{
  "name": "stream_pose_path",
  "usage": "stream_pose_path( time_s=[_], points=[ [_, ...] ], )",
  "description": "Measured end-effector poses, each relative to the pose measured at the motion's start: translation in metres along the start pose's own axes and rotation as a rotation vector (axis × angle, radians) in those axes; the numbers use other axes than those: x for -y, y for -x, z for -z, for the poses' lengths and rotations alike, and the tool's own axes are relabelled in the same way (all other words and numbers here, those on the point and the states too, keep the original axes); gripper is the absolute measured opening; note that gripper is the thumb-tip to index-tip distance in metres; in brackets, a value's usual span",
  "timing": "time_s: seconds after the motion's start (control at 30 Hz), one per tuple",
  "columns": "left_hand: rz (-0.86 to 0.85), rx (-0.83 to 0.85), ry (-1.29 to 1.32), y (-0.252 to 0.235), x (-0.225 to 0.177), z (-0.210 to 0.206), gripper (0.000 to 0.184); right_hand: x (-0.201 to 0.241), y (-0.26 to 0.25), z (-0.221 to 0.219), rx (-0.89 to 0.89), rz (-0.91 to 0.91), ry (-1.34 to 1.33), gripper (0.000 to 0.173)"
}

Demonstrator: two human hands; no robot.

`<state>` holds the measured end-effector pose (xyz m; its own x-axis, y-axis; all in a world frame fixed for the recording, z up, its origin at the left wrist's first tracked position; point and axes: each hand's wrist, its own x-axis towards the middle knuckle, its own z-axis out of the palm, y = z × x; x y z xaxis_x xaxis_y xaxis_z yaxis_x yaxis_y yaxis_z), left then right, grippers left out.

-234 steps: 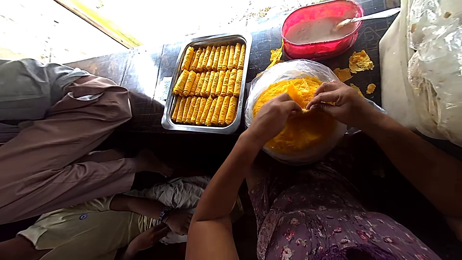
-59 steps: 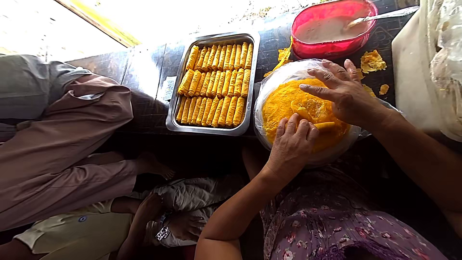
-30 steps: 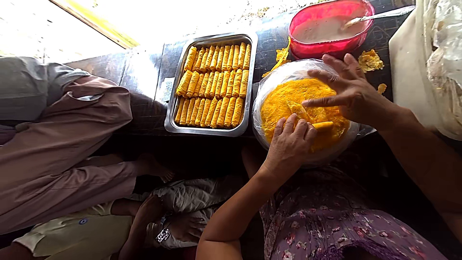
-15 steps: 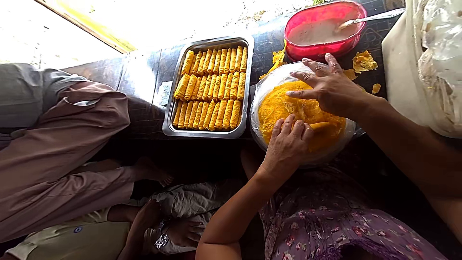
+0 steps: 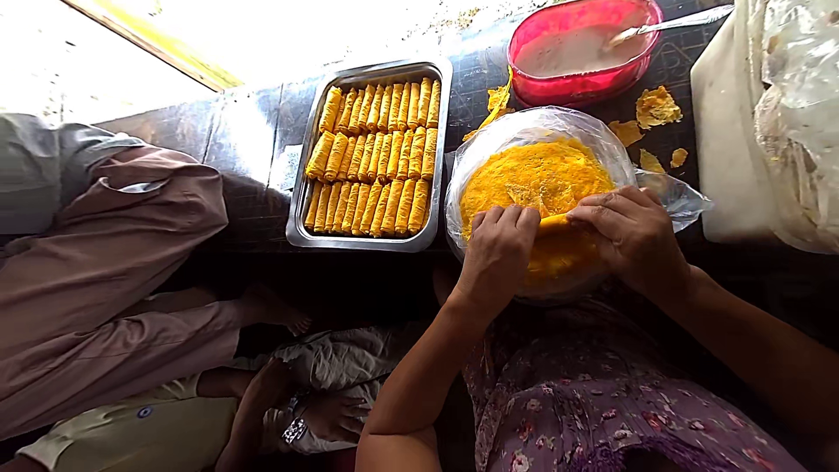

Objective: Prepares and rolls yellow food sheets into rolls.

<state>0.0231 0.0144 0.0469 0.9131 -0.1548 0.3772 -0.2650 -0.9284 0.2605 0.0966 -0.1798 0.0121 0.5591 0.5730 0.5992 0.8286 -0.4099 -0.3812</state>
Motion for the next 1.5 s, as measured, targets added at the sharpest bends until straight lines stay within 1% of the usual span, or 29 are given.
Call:
stream_pose_path(
  time_s=[0.13,0.3,0.4,0.53,0.6,0.67,0.8,0.97,1.17,1.23,1.3,1.4,1.5],
  points=[
    [0.040,0.028,0.059,-0.004,0.011,-0.005,0.011,-0.007,-0.011,-0.003,0.036,-0.077,-0.100,0.020],
    [0.045,0.000,0.084,-0.008,0.019,-0.012,0.011,-0.013,-0.022,-0.005,0.074,-0.118,-0.116,0.018],
    [0.032,-0.025,0.084,-0.008,0.016,-0.011,0.012,-0.009,-0.024,-0.003,0.068,-0.069,-0.076,0.018],
    [0.026,-0.026,0.026,0.004,0.004,-0.003,0.021,0.000,-0.008,-0.001,0.027,0.037,0.038,0.022],
    [0.030,-0.026,0.004,0.009,0.002,-0.003,0.018,0.001,-0.002,-0.002,0.016,0.042,0.075,0.021],
    [0.046,-0.027,0.017,0.008,0.002,-0.002,0.017,-0.001,-0.005,-0.002,-0.001,0.022,0.052,0.020],
    [0.077,-0.046,0.093,-0.002,0.009,0.003,0.008,-0.009,-0.020,0.000,0.008,-0.053,-0.072,0.019],
    [0.088,-0.011,0.080,-0.011,0.019,0.003,0.009,-0.020,-0.029,-0.006,0.042,-0.082,-0.120,0.019],
    [0.130,0.026,0.142,-0.019,0.032,-0.001,0.012,-0.027,-0.034,-0.013,0.067,-0.122,-0.137,0.018],
    [0.124,-0.002,0.127,-0.022,0.031,-0.003,0.010,-0.027,-0.037,-0.014,0.055,-0.110,-0.105,0.018],
    [0.099,-0.037,0.102,-0.019,0.026,-0.004,0.006,-0.024,-0.035,-0.013,0.026,-0.053,-0.063,0.017],
    [0.067,-0.032,0.061,-0.008,0.014,0.001,0.009,-0.014,-0.024,-0.007,0.027,0.022,0.004,0.020],
    [0.061,-0.033,0.006,-0.002,0.012,-0.001,0.013,-0.013,-0.017,-0.008,0.025,0.017,0.054,0.023]
  ],
)
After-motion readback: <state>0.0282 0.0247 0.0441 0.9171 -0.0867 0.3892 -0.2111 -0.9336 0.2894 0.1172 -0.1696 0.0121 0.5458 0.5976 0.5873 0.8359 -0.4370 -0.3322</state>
